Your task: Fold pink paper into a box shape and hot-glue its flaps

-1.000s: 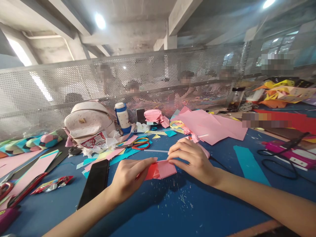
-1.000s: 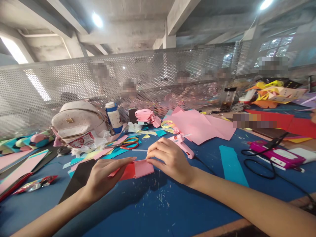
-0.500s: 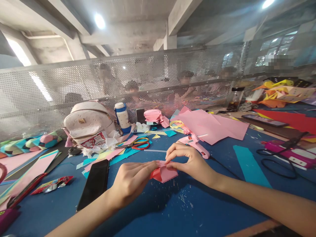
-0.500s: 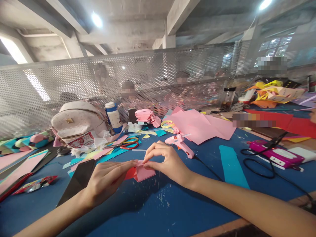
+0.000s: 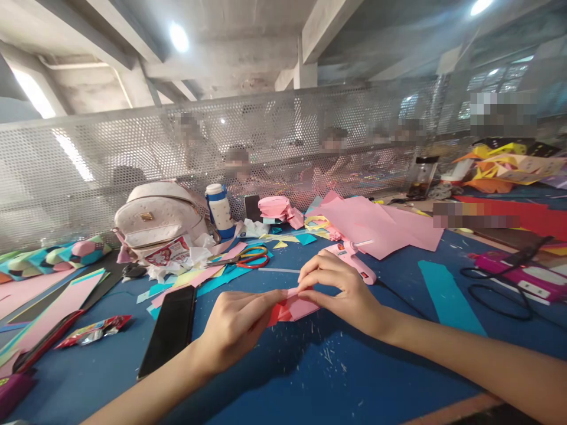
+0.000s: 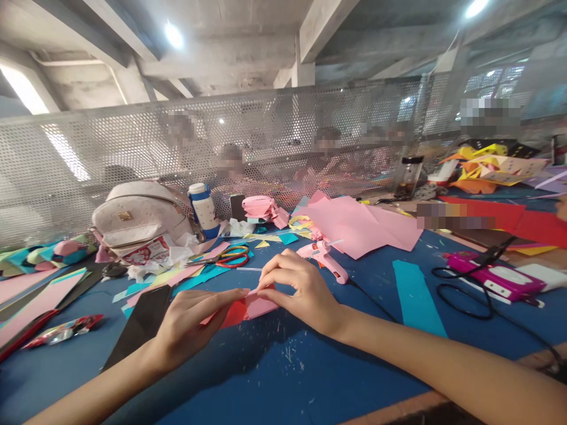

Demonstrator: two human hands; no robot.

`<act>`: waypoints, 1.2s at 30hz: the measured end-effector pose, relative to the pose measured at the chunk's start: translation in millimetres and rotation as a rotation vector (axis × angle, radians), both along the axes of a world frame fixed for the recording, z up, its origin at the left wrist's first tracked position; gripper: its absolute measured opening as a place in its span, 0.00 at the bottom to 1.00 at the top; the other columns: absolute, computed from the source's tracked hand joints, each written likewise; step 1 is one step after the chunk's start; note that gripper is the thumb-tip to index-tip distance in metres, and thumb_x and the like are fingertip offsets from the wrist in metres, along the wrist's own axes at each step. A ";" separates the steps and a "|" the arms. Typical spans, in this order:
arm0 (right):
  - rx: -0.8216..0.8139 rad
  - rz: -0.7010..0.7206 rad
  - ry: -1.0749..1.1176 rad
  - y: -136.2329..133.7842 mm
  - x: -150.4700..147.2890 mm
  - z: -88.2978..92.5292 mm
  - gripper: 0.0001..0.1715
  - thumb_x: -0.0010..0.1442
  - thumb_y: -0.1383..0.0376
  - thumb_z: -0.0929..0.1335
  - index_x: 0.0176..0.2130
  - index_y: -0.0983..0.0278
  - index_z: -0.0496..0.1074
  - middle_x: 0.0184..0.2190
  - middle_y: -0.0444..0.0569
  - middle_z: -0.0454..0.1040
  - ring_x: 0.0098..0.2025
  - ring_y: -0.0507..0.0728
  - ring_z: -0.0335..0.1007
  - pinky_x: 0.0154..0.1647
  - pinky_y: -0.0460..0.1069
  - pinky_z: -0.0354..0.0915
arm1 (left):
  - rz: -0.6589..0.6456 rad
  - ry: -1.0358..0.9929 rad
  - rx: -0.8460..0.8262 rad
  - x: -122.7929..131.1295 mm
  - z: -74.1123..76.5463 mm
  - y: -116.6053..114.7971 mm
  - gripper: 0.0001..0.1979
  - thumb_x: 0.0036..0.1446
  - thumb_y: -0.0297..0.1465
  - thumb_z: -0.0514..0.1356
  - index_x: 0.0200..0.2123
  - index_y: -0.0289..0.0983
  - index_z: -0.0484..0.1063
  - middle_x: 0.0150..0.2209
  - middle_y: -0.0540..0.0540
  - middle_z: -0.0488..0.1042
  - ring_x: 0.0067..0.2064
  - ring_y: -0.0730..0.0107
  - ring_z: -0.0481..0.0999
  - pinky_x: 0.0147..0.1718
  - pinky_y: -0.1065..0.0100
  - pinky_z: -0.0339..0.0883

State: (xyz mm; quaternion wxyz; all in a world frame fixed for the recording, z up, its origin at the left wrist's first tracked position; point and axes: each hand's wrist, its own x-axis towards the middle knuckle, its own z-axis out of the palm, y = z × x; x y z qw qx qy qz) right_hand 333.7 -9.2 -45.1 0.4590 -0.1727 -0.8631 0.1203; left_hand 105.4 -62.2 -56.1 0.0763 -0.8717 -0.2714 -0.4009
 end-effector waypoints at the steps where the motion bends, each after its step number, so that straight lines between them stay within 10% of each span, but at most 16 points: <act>1: 0.021 0.003 0.001 -0.5 -0.2 0.6 0.05 0.62 0.64 0.69 0.34 0.61 0.76 0.33 0.47 0.74 0.36 0.54 0.66 0.39 0.52 0.62 | 0.001 -0.002 0.000 0.1 -0.1 -0.1 0.17 0.62 0.20 0.54 0.53 0.35 0.68 0.33 0.45 0.82 0.30 0.71 0.81 0.26 0.74 0.70; 27: 0.101 -0.010 -0.125 4.1 -17.2 13.1 0.04 0.63 0.65 0.68 0.35 0.62 0.72 0.36 0.47 0.73 0.40 0.55 0.64 0.43 0.51 0.60 | 0.103 -0.125 -0.173 -3.7 0.6 1.9 0.14 0.60 0.21 0.56 0.46 0.39 0.74 0.34 0.50 0.82 0.29 0.76 0.80 0.28 0.78 0.69; 36: -0.116 0.069 -0.110 21.8 -26.1 17.9 0.03 0.64 0.67 0.66 0.35 0.63 0.68 0.38 0.47 0.70 0.40 0.54 0.63 0.43 0.50 0.61 | 0.086 -0.443 -0.567 -3.9 4.9 5.8 0.14 0.61 0.26 0.57 0.50 0.41 0.69 0.43 0.48 0.80 0.44 0.67 0.80 0.45 0.72 0.71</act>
